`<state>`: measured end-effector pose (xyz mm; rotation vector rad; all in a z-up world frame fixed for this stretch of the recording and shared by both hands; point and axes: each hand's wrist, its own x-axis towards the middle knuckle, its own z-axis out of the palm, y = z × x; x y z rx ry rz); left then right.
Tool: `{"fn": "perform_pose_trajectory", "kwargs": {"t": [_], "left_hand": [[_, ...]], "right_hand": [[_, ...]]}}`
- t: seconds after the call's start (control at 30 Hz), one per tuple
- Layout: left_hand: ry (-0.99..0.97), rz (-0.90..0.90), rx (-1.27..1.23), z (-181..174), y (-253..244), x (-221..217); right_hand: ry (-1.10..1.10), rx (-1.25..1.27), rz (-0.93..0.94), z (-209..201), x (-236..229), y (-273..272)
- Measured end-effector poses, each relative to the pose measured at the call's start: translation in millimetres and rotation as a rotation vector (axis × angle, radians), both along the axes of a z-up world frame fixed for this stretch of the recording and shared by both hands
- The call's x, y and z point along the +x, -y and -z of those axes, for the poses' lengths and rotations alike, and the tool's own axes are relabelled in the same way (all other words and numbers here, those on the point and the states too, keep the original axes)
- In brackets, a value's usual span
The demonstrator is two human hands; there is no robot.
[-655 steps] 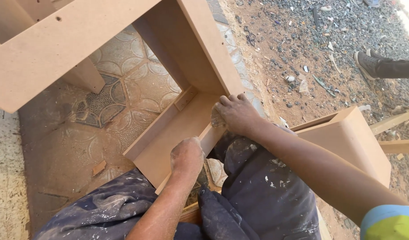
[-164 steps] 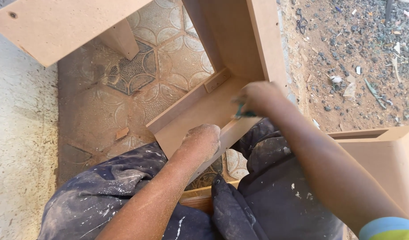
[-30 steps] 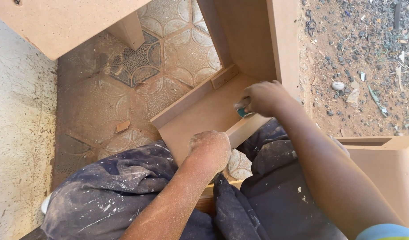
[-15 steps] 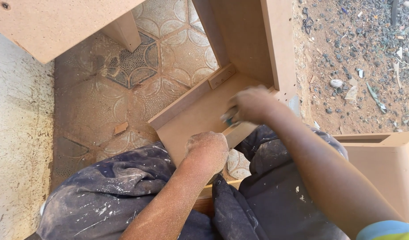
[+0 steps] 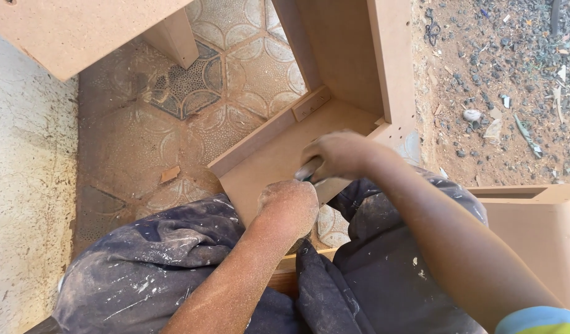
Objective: Sanding the inner edges and corners of a wooden frame using a piece of sandpaper.
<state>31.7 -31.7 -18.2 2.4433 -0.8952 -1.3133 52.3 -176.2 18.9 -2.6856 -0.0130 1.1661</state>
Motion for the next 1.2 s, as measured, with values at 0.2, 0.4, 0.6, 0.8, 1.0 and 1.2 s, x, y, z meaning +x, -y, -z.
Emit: {"fn": "perform_pose_trajectory", "kwargs": {"t": [0.2, 0.4, 0.6, 0.8, 1.0, 1.2], "left_hand": [[-0.004, 0.064, -0.046, -20.1, -9.8, 2.6], [0.046, 0.146, -0.067, -22.2, -8.9, 0.7], [0.052, 0.036, -0.118, -3.3, -7.3, -1.2], [0.164, 0.211, -0.086, -3.1, -3.0, -10.1], [0.126, 0.176, -0.042, 5.9, 1.3, -10.5], [0.094, 0.190, -0.035, -7.6, -5.3, -13.0]], "right_hand": [[0.068, -0.275, 0.136, -1.5, 5.9, 55.1], [0.068, -0.306, 0.081, 15.6, 2.3, 51.8], [0.060, -0.248, 0.041, 50.3, -6.2, 16.7], [0.102, -0.312, 0.430, -29.8, -10.9, 61.5], [0.136, -0.354, 0.664, -24.8, -25.2, 66.9], [0.100, -0.526, 0.601, -37.2, -9.8, -1.1]]}}
